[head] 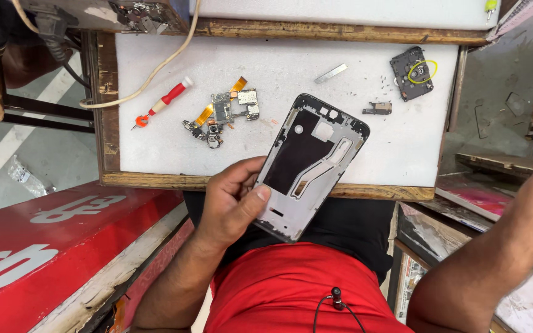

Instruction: The person disassembles a smartphone, removes the back cover, and detaches internal components including the motherboard and camera module. They clean the motherboard with a toothbrush and liquid, then reassemble the camera module and other parts on the workbench.

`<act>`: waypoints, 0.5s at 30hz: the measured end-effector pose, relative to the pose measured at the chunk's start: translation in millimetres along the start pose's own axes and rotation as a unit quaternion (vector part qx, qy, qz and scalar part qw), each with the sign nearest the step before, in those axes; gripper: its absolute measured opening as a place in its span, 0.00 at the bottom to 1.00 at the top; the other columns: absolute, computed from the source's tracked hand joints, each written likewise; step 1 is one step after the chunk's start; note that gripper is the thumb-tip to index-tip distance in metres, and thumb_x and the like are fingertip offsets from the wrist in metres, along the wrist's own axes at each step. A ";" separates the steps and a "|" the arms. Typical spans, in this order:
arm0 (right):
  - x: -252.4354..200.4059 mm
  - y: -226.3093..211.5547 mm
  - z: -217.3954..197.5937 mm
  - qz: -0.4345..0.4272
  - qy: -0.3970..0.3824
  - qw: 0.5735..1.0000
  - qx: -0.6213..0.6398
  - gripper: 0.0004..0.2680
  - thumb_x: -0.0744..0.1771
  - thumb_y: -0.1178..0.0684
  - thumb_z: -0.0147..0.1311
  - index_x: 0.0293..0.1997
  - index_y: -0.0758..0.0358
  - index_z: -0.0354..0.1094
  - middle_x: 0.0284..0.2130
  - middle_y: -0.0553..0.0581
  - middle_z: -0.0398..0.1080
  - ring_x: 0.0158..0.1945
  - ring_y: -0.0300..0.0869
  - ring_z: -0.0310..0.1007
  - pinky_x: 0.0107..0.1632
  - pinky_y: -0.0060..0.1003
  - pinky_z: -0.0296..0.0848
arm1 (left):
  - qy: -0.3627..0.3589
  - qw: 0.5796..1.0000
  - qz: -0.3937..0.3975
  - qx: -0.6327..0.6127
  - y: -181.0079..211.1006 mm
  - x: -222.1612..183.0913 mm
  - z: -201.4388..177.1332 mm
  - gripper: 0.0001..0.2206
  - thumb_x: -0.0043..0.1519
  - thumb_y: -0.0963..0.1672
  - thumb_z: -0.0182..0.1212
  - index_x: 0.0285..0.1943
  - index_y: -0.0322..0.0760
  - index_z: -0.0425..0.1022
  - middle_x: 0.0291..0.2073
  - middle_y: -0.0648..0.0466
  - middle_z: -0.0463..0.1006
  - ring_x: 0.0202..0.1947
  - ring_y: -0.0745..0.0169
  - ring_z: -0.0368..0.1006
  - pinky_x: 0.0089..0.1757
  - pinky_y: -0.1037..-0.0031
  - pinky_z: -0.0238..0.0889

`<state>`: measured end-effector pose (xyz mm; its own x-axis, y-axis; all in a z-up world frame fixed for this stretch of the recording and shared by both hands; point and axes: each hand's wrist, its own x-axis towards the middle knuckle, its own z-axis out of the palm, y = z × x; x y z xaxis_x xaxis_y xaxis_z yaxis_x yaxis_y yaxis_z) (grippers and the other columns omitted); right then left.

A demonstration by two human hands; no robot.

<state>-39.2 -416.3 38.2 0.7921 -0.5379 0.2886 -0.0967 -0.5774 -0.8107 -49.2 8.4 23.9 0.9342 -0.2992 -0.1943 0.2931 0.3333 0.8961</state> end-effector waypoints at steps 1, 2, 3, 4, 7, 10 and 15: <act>-13.7 -9.2 0.3 0.003 -0.041 0.996 0.077 0.07 0.77 0.57 0.48 0.56 0.72 0.70 0.48 0.60 0.74 0.49 0.41 0.73 0.51 0.34 0.77 | 0.001 0.998 0.037 0.051 1.1 -1.2 3.2 0.22 0.67 0.44 0.62 0.66 0.21 0.71 0.38 0.51 0.82 0.31 0.76 0.70 0.33 0.81 0.64; -30.8 -19.9 5.7 0.013 -0.084 0.991 0.101 0.07 0.77 0.57 0.48 0.55 0.72 0.71 0.48 0.61 0.74 0.48 0.41 0.75 0.50 0.35 0.78 | -0.003 0.992 0.072 0.102 1.9 -1.8 7.2 0.20 0.68 0.44 0.62 0.65 0.23 0.73 0.35 0.52 0.81 0.30 0.75 0.72 0.33 0.80 0.67; -49.0 -32.7 12.7 0.025 -0.127 0.984 0.123 0.07 0.77 0.58 0.48 0.54 0.72 0.71 0.47 0.61 0.75 0.46 0.42 0.76 0.49 0.35 0.79 | -0.007 0.982 0.108 0.152 2.4 -1.0 12.2 0.18 0.68 0.44 0.62 0.63 0.24 0.74 0.32 0.54 0.81 0.29 0.74 0.74 0.32 0.78 0.69; -64.0 -45.8 22.8 0.041 -0.172 0.980 0.095 0.08 0.77 0.57 0.49 0.52 0.72 0.74 0.45 0.62 0.76 0.44 0.42 0.79 0.48 0.36 0.81 | -0.011 0.963 0.170 0.209 4.0 1.3 16.9 0.17 0.68 0.44 0.62 0.62 0.25 0.74 0.32 0.53 0.80 0.30 0.73 0.75 0.33 0.78 0.69; -87.5 -79.4 57.7 0.099 -0.335 0.910 0.222 0.11 0.72 0.59 0.46 0.59 0.73 0.70 0.45 0.63 0.77 0.43 0.44 0.80 0.48 0.36 0.81 | -0.019 0.887 0.312 0.339 7.4 7.8 33.0 0.14 0.67 0.42 0.62 0.59 0.28 0.74 0.33 0.51 0.80 0.31 0.70 0.77 0.32 0.76 0.70; -85.7 -104.5 72.7 0.123 -0.361 0.864 0.328 0.10 0.73 0.60 0.44 0.56 0.75 0.71 0.44 0.64 0.78 0.44 0.43 0.80 0.46 0.36 0.83 | -0.019 0.836 0.369 0.405 16.0 10.2 40.8 0.12 0.65 0.39 0.64 0.57 0.30 0.75 0.34 0.52 0.81 0.30 0.68 0.78 0.31 0.75 0.71; -81.6 -119.6 78.8 0.167 -0.367 0.874 0.271 0.11 0.71 0.62 0.41 0.53 0.75 0.71 0.43 0.66 0.80 0.44 0.45 0.83 0.48 0.37 0.85 | -0.024 0.794 0.400 0.457 30.6 4.5 40.5 0.13 0.60 0.37 0.67 0.53 0.31 0.76 0.35 0.53 0.78 0.32 0.64 0.79 0.32 0.73 0.73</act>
<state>-44.8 -254.9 71.5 0.9667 0.0339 -0.2535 -0.2542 0.0195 -0.9669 -44.2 -19.0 66.6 0.7314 -0.3606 0.5788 -0.6812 -0.3474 0.6444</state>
